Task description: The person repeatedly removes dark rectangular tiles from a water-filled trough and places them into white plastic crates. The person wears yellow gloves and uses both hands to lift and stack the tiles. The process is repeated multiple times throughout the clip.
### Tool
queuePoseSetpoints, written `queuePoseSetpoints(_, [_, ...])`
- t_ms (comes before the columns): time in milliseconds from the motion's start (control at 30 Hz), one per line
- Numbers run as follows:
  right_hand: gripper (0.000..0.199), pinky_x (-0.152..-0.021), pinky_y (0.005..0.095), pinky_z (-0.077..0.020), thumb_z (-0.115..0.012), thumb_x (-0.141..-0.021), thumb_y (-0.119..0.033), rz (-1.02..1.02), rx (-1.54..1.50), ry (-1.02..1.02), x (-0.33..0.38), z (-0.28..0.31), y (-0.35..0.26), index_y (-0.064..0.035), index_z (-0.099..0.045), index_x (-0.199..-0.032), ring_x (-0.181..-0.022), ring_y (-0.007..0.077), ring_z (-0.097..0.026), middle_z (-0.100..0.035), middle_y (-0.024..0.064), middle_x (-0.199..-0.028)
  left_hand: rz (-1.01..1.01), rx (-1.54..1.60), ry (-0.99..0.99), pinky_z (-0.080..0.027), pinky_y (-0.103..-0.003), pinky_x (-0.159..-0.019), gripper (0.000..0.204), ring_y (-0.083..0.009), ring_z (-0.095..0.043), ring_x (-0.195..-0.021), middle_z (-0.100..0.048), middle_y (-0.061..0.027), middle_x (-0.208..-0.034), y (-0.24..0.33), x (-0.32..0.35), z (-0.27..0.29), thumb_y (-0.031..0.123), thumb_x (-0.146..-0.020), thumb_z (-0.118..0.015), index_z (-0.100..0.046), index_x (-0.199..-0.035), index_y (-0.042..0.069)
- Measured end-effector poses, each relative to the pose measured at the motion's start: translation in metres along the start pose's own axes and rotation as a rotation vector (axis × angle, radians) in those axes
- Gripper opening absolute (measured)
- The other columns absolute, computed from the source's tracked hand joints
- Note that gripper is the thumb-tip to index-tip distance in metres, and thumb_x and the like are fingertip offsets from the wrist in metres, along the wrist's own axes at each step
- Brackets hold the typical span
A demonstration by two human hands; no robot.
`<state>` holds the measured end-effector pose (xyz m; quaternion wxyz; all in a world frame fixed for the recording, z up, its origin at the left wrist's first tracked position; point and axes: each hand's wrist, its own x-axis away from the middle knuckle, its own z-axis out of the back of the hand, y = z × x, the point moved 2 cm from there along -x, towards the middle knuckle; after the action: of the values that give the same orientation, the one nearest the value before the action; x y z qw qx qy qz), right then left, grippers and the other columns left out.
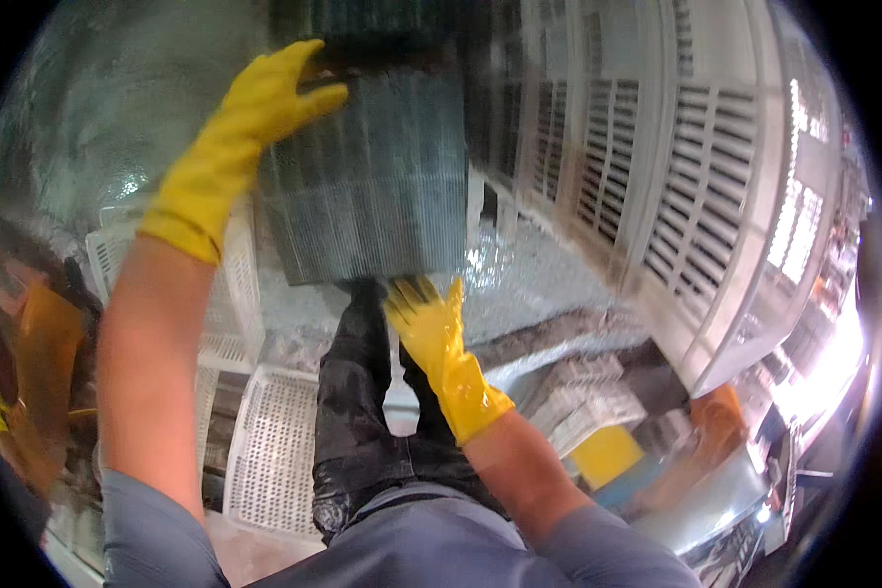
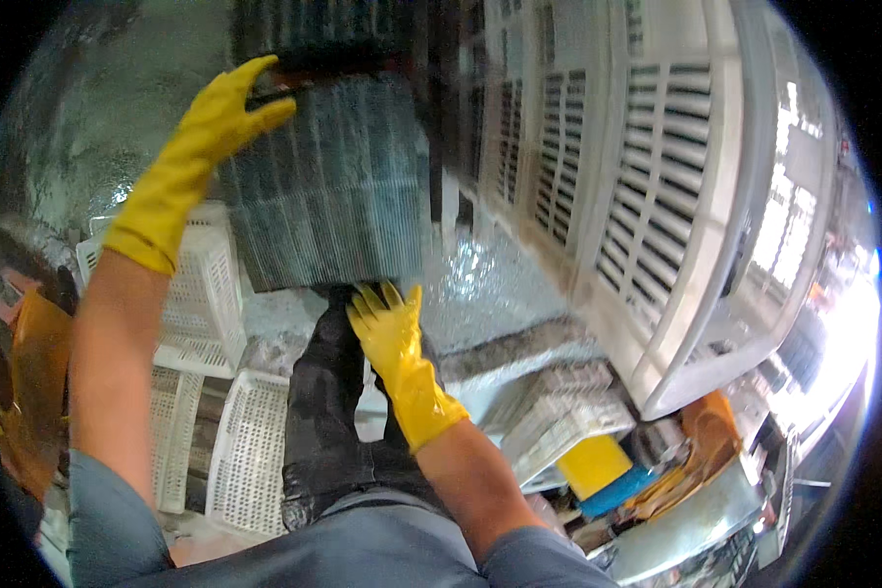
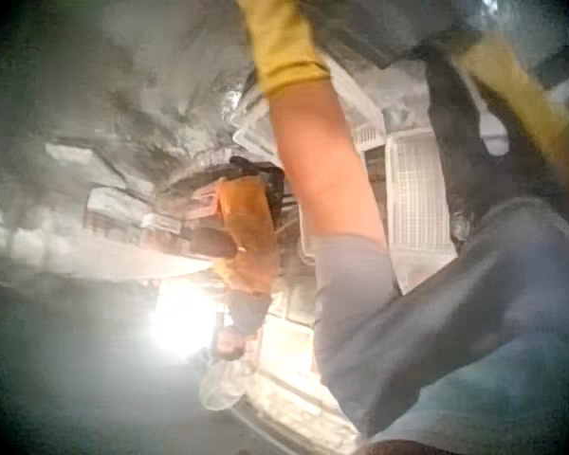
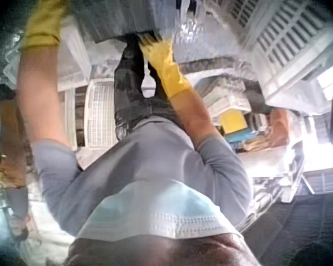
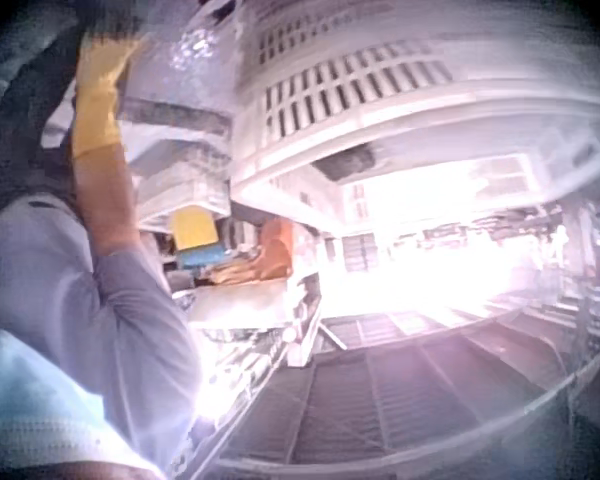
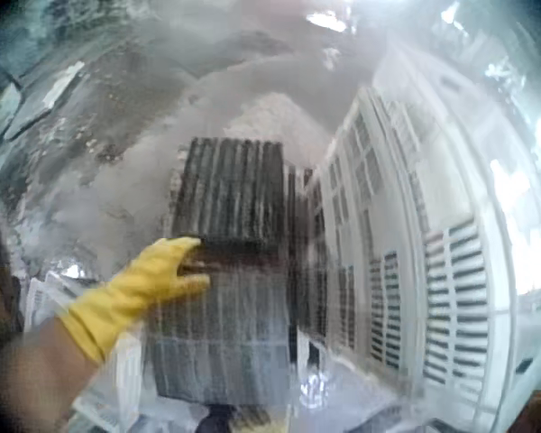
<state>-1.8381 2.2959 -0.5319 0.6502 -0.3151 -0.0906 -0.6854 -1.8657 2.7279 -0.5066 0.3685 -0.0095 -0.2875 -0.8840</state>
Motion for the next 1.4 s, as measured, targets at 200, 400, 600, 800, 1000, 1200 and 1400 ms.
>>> queuePoseSetpoints(200, [0.053,-0.118,0.0639,-0.0307,-0.051,-0.104,-0.043,-0.315,0.447,0.151,-0.075,-0.092,-0.032,-0.0186,-0.050,-0.151,-0.144,0.0276,-0.048,-0.051,0.0048,-0.157,0.032,-0.085,-0.249,-0.047,-0.050,-0.112,0.093,-0.0397,-0.060,-0.133,-0.062,-0.0252,-0.142,0.012,-0.025,-0.043,0.071,-0.083,-0.074,-0.059,-0.146,0.005])
queuePoseSetpoints(400, [0.060,-0.123,0.0464,-0.0304,-0.050,-0.106,-0.048,-0.606,-0.732,0.101,-0.097,-0.005,-0.024,-0.0124,-0.044,-0.155,-0.146,0.0293,-0.045,-0.049,0.0057,-0.159,0.085,0.021,-0.283,-0.048,-0.049,-0.112,0.091,-0.0395,-0.061,-0.132,-0.063,-0.0262,-0.140,0.014,-0.021,-0.049,0.067,-0.081,-0.079,-0.061,-0.144,0.004])
queuePoseSetpoints(600, [0.061,-0.123,0.0443,-0.0312,-0.050,-0.106,-0.050,-0.629,-0.820,0.127,-0.092,0.012,-0.028,-0.0158,-0.044,-0.156,-0.144,0.0272,-0.045,-0.050,0.0032,-0.158,0.014,-0.138,-0.212,-0.054,-0.047,-0.105,0.086,-0.0387,-0.068,-0.121,-0.069,-0.0245,-0.130,0.017,-0.022,-0.049,0.065,-0.080,-0.082,-0.064,-0.140,0.006])
queuePoseSetpoints(800, [0.063,-0.122,0.0468,-0.0303,-0.047,-0.105,-0.056,-0.711,-0.967,0.060,-0.100,0.024,-0.010,-0.0182,-0.044,-0.155,-0.145,0.0289,-0.044,-0.048,0.0048,-0.159,0.036,-0.155,-0.198,-0.054,-0.046,-0.103,0.091,-0.0384,-0.068,-0.120,-0.070,-0.0235,-0.129,0.018,-0.022,-0.057,0.071,-0.079,-0.078,-0.064,-0.137,0.002])
queuePoseSetpoints(1000, [0.065,-0.121,0.0515,-0.0297,-0.043,-0.105,-0.063,-1.148,-2.449,0.339,-0.106,-0.005,-0.021,-0.0186,-0.047,-0.153,-0.145,0.0327,-0.044,-0.048,0.0081,-0.159,0.081,-0.105,-0.187,-0.049,-0.050,-0.109,0.097,-0.0415,-0.062,-0.129,-0.064,-0.0251,-0.139,0.002,-0.021,-0.056,0.073,-0.079,-0.077,-0.059,-0.144,0.005])
queuePoseSetpoints(1200, [0.074,-0.122,0.0551,-0.0312,-0.043,-0.107,-0.061,-1.207,-2.701,0.406,-0.033,-0.024,0.028,-0.0029,-0.043,-0.153,-0.144,0.0395,-0.045,-0.045,0.0213,-0.159,-0.026,-0.455,0.164,-0.032,-0.051,-0.123,0.101,-0.0450,-0.036,-0.150,-0.039,-0.0294,-0.161,0.052,0.018,-0.059,0.068,-0.084,-0.075,-0.044,-0.156,0.005])
queuePoseSetpoints(1400, [0.063,-0.104,0.0414,-0.0490,-0.063,-0.104,-0.049,-1.070,-2.117,0.674,0.127,-0.086,0.099,-0.0032,-0.054,-0.147,-0.125,0.0324,-0.063,-0.063,0.0162,-0.143,-0.229,-0.262,-0.032,-0.028,-0.054,-0.125,0.094,-0.0488,-0.031,-0.151,-0.030,-0.0322,-0.165,0.106,0.141,-0.100,0.043,-0.085,-0.082,-0.036,-0.162,0.013])
